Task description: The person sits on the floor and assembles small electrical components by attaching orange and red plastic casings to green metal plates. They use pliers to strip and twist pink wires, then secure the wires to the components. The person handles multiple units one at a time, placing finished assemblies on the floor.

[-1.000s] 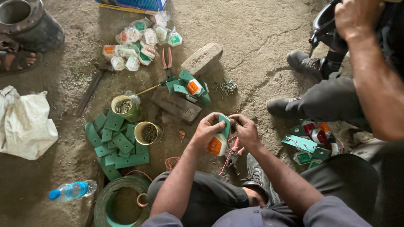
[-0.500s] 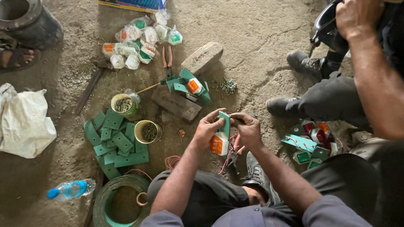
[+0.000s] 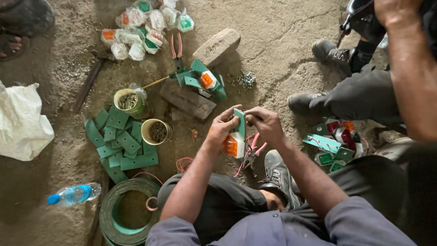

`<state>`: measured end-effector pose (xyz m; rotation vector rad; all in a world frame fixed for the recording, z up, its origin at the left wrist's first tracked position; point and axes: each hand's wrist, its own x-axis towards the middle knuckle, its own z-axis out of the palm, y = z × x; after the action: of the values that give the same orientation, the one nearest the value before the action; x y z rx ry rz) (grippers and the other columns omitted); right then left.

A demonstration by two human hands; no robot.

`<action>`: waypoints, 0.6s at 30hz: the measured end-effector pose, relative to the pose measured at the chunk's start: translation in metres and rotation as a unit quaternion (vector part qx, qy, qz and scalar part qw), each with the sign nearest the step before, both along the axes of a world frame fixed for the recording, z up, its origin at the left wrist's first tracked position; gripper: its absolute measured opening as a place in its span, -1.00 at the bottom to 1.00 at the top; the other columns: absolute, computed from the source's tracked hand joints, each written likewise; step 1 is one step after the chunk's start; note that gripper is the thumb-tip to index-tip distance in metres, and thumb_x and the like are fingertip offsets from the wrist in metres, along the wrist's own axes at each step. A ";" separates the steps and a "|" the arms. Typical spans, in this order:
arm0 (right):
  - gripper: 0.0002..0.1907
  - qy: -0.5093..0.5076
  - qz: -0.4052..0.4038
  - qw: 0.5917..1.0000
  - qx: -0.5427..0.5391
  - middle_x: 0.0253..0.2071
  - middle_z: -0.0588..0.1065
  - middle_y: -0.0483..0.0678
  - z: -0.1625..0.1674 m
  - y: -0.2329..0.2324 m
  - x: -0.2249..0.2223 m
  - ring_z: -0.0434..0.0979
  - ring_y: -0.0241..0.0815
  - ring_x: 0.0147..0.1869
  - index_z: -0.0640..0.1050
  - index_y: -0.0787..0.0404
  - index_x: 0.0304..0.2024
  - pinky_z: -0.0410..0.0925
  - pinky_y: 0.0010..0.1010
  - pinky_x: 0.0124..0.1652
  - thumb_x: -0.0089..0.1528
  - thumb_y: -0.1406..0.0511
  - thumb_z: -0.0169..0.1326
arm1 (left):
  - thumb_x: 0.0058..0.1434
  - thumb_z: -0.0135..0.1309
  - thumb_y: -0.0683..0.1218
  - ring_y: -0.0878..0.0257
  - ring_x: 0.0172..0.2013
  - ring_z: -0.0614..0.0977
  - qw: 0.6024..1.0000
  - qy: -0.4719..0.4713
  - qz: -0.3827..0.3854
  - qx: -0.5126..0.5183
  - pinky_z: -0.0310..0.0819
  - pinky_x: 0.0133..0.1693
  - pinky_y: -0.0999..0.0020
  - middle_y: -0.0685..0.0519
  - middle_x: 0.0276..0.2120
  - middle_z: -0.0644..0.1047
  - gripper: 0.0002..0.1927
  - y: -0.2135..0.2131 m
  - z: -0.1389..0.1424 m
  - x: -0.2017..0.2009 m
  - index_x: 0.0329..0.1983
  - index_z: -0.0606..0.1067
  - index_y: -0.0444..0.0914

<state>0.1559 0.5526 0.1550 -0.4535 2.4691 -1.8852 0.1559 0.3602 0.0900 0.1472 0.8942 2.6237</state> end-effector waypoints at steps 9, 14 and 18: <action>-0.60 0.154 0.064 0.972 0.165 -0.44 0.47 -0.07 -0.034 0.006 -0.030 0.43 -0.34 -0.38 0.59 0.35 0.01 0.32 -0.41 -0.38 0.52 0.16 -0.12 | 0.30 0.24 -0.21 0.28 -0.01 0.65 0.998 0.056 0.005 -0.005 0.57 0.08 0.34 0.01 0.04 0.62 -0.46 0.001 0.014 0.003 0.35 0.43 -0.37; -0.49 -0.131 0.091 0.979 -0.124 -0.45 0.42 -0.23 -0.024 0.005 -0.013 0.37 -0.44 -0.42 0.55 0.24 -0.12 0.28 -0.52 -0.44 0.43 -0.07 -0.08 | 0.25 0.29 -0.18 0.22 -0.08 0.68 1.000 0.018 0.015 0.017 0.61 0.01 0.29 -0.01 -0.01 0.63 -0.42 -0.003 0.018 0.009 0.33 0.41 -0.34; -0.54 -0.308 0.117 0.944 0.017 -0.53 0.40 -0.15 0.009 0.010 0.006 0.40 -0.34 -0.56 0.59 0.31 -0.31 0.32 -0.44 -0.58 0.29 0.01 0.12 | 0.29 0.31 -0.19 0.27 -0.06 0.65 0.998 0.039 0.039 0.013 0.57 0.01 0.34 -0.01 -0.01 0.63 -0.39 -0.012 0.017 0.008 0.39 0.40 -0.33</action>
<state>0.1622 0.5622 0.1642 -0.1142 1.9371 -1.5735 0.1643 0.3480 0.1072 0.2287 0.9091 2.7196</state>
